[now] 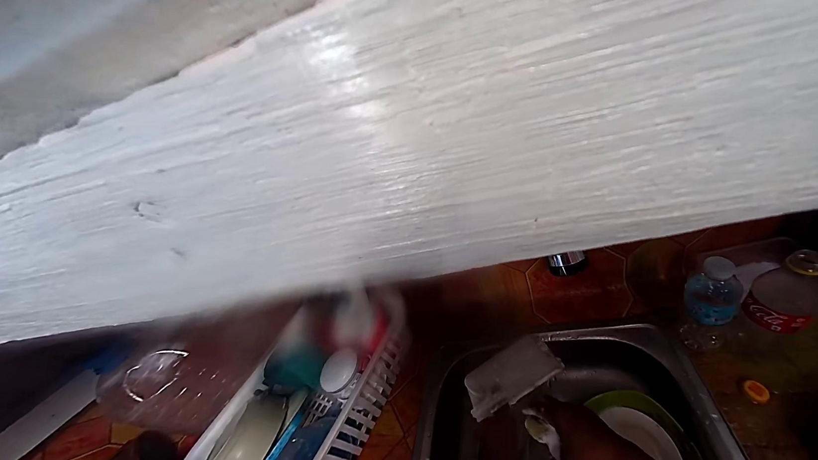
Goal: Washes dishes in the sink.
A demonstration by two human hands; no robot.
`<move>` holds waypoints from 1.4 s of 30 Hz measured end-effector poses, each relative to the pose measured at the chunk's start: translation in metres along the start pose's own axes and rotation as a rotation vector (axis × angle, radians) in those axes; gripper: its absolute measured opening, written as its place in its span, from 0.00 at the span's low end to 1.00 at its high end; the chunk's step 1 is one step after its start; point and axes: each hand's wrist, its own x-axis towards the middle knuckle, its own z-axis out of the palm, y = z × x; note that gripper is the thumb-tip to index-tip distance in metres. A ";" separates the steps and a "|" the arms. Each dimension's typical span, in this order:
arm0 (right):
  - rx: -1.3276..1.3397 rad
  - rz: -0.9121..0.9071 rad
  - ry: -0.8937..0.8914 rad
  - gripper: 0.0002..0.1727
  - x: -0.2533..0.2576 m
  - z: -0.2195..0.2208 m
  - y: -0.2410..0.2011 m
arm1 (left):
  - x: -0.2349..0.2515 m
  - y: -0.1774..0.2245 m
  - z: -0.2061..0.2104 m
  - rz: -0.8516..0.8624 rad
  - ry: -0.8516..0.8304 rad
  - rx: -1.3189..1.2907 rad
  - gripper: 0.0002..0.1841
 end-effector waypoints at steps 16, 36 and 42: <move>0.550 0.130 0.596 0.26 -0.005 -0.026 -0.024 | 0.006 -0.023 0.012 -0.410 0.094 -0.336 0.23; 0.529 0.211 0.293 0.34 0.010 0.001 -0.041 | -0.012 -0.011 0.016 -0.643 0.020 -0.333 0.20; 1.294 0.325 0.568 0.20 0.015 -0.010 -0.036 | -0.018 -0.007 0.018 -0.755 0.013 -0.386 0.21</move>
